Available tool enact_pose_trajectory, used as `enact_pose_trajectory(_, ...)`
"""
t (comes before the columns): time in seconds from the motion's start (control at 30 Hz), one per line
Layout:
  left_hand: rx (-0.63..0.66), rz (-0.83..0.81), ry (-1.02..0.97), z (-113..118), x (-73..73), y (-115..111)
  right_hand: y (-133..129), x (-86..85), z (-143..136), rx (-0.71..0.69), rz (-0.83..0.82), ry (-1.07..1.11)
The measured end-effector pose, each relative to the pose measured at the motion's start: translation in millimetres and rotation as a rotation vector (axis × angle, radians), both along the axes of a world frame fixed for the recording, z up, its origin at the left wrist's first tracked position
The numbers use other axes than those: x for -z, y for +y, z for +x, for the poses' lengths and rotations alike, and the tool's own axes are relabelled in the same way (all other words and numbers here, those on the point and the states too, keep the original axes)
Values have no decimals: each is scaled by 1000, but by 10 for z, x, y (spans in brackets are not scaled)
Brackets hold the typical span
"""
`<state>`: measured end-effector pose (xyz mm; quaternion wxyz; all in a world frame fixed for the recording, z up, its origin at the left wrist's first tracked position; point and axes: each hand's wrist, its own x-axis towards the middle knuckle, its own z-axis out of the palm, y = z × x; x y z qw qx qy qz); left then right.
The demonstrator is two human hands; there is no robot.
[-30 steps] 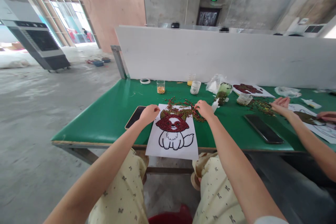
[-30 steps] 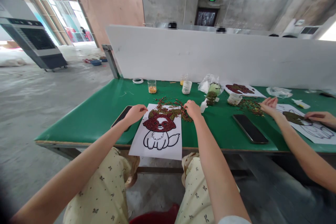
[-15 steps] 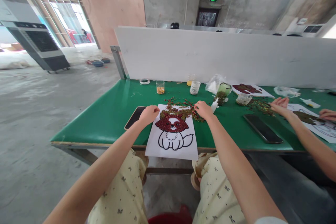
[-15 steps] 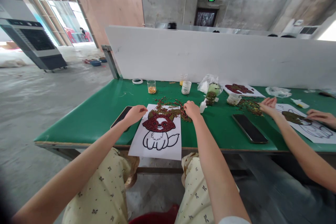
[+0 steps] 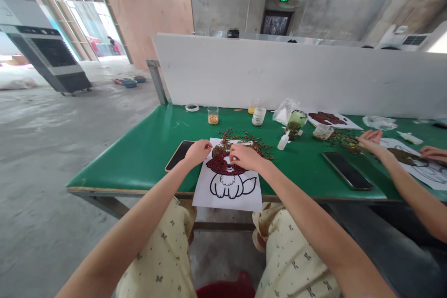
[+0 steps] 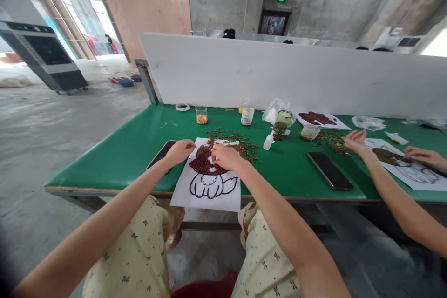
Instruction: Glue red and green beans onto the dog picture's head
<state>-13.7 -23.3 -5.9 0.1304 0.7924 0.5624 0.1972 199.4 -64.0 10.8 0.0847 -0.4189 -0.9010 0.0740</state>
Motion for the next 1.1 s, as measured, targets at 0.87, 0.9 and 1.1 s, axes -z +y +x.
enact_pose_trajectory(0.87, 8, -10, 15, -2, 9, 6, -7, 21, -43, -48, -30, -67)
enact_pose_trajectory(0.9, 7, -12, 17, -1, 7, 3, -9, 17, -42, -46, -31, -63)
enact_pose_trajectory(1.1, 16, -8, 30, 8, -6, -11, -16, 27, -52, -42, -42, -65)
